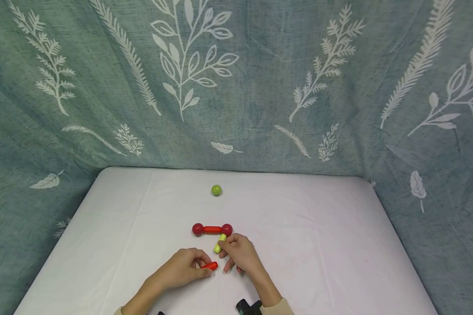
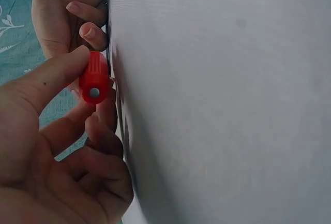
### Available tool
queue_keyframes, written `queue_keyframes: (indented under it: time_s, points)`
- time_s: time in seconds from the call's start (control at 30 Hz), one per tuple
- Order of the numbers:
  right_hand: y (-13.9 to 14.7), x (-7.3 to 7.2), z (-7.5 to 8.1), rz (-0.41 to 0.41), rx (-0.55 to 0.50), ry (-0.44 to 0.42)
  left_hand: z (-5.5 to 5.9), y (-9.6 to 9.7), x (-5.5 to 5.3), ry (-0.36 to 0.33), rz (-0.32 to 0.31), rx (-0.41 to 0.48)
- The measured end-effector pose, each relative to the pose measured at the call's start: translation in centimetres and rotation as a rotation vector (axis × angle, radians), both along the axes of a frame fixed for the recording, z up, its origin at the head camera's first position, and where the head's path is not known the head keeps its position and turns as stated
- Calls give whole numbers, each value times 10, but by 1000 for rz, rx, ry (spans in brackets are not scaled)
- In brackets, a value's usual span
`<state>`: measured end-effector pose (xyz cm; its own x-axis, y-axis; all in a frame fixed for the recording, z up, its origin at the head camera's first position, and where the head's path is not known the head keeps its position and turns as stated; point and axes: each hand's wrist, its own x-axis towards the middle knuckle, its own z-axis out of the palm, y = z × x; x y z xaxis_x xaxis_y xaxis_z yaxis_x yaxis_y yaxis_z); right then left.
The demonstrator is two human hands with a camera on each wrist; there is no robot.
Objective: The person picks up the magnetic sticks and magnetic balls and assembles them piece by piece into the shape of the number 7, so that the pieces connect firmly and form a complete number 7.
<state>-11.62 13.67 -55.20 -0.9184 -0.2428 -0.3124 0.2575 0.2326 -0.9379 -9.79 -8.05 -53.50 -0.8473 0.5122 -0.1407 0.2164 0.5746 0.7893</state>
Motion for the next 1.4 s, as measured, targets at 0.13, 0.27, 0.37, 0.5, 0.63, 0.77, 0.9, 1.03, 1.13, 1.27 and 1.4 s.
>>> queue_keyframes:
  time_s: [0.13,0.27,0.37,0.5,0.63,0.77,0.9,1.03,1.13,1.27,1.4]
  points:
    - [0,-1,0,-1,-3,-3,0,-1,-1,73,-33,-29]
    - [1,-2,0,-1,0,-6,-2,-3,-1,126,-51,-73]
    - [1,-2,0,-1,6,-9,-2,-4,-1,136,-47,-88]
    - [1,-2,0,-4,5,-12,-2,-5,0,150,-37,-76]
    - [1,-1,0,-5,-2,-10,-3,-6,0,150,-27,-62]
    - [1,-1,0,-8,-6,-8,-2,-6,1,162,-23,-45]
    - [0,0,2,-8,-3,-5,-1,-8,1,148,-14,-26]
    - [0,1,4,-9,-1,-2,0,-9,2,97,58,-17]
    - [0,1,4,-10,0,3,1,-9,0,47,129,-26]
    - [0,1,4,-10,1,3,1,-8,0,-11,175,-53]
    - [-1,1,3,-9,4,0,3,-8,2,-15,178,-99]
